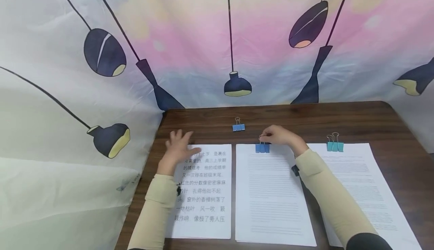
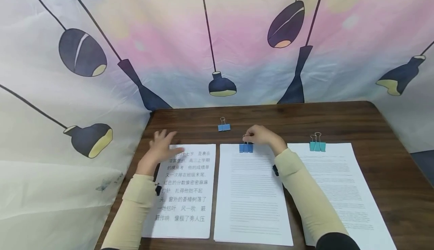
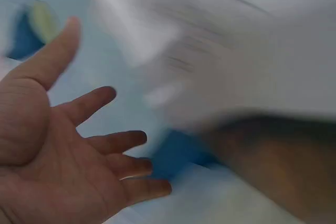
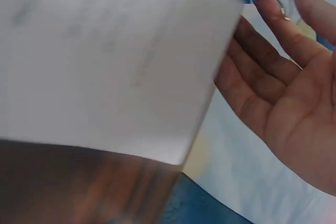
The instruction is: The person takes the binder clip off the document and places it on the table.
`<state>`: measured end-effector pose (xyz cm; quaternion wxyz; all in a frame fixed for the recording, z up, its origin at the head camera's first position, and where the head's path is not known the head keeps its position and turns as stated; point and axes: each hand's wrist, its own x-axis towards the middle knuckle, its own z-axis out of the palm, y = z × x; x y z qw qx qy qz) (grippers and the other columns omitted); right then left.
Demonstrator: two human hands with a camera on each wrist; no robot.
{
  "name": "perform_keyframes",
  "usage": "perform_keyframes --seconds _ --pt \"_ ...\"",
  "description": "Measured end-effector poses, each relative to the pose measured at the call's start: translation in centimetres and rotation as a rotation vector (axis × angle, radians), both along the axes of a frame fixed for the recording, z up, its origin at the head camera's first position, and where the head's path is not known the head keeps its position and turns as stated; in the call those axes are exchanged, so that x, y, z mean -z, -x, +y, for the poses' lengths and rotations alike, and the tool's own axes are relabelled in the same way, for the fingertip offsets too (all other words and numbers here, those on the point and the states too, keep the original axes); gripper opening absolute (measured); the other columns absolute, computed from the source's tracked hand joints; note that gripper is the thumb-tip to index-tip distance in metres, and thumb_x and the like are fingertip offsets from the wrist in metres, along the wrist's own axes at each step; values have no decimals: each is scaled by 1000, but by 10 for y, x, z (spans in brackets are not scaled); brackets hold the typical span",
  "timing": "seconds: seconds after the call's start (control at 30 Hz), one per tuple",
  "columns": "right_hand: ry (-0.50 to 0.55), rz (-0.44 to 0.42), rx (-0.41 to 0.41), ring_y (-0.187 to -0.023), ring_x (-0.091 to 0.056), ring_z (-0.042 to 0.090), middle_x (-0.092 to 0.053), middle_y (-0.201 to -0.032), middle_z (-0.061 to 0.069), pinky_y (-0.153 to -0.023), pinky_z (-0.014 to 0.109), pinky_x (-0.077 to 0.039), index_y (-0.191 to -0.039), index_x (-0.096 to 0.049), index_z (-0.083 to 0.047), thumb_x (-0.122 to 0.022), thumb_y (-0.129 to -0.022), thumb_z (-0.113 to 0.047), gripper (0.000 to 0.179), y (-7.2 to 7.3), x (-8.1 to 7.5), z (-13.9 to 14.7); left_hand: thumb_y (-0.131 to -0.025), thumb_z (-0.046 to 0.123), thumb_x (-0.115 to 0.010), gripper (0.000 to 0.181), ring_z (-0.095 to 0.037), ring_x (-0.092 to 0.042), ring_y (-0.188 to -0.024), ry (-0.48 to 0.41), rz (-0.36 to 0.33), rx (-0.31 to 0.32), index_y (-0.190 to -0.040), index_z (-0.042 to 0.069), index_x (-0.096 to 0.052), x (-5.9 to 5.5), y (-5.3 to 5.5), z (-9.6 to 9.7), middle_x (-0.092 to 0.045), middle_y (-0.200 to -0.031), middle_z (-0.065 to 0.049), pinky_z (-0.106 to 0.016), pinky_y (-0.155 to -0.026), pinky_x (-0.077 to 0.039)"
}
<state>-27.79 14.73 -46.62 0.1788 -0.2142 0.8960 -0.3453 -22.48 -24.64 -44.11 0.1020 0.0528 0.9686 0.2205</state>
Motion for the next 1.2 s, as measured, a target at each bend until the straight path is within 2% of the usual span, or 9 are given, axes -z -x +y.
perform_keyframes --seconds 0.1,0.17,0.37,0.53,0.7,0.8,0.9,1.03,1.2 --pt "21 26 6 -77 -52 19 -72 -93 9 -69 33 -42 -101 -77 -1 -66 -106 -15 19 -3 5 6 -102 43 -69 76 -50 -9 -159 -77 41 107 -161 7 -41 -15 -3 45 -26 -170 -26 -71 -123 -12" --pt "46 29 21 -77 -50 19 -71 -93 8 -69 33 -40 -99 -76 -2 -66 -106 -15 18 -4 8 9 -103 41 -68 71 -44 -17 -159 -148 42 173 -160 7 -43 -14 -1 72 -33 -169 -21 -65 -125 -17" --pt "113 -44 24 -84 -55 22 -69 -95 7 -78 38 -44 -98 -75 -5 -61 -109 -21 24 -2 11 9 -104 35 -68 71 -36 -31 -157 -212 -25 218 -163 6 -38 16 12 124 -37 -168 -16 -54 -125 -29" --pt "188 -105 0 -101 -61 26 -73 -110 11 -95 46 -47 -107 -76 -3 -56 -111 -22 28 -1 10 10 -104 33 -69 57 -32 -50 -145 -194 -28 253 -151 5 -56 30 21 140 -57 -153 -14 -48 -118 -42" --pt "246 -132 -35 -100 -59 24 -71 -106 9 -92 42 -45 -105 -75 -2 -57 -111 -23 28 0 7 12 -104 31 -69 34 -23 -69 -117 -214 -6 310 -127 6 -75 33 29 148 -75 -126 -8 -40 -101 -55" --pt "275 -139 -40 -104 -60 26 -70 -113 12 -93 41 -46 -113 -71 1 -63 -108 -23 26 1 5 10 -106 25 -68 22 -15 -69 -91 -241 -2 338 -111 9 -81 37 32 151 -79 -107 -3 -31 -84 -56" --pt "271 -161 -21 -114 -60 31 -67 -127 17 -99 45 -49 -132 -64 4 -71 -103 -26 42 2 7 6 -106 21 -67 19 -10 -60 -75 -263 -15 339 -101 10 -81 42 33 154 -77 -95 0 -25 -71 -50" --pt "220 -203 29 -124 -60 37 -63 -138 24 -107 53 -49 -145 -55 9 -76 -98 -35 67 5 11 3 -106 19 -67 18 -8 -53 -71 -235 -22 328 -94 10 -77 44 33 161 -69 -85 2 -23 -67 -44" --pt "217 -307 75 -114 -68 29 -72 -128 20 -104 48 -53 -135 -67 7 -77 -98 -36 58 16 25 4 -106 19 -67 18 -18 -62 -81 -136 1 332 -93 9 -75 43 33 169 -71 -90 -4 -29 -73 -51"
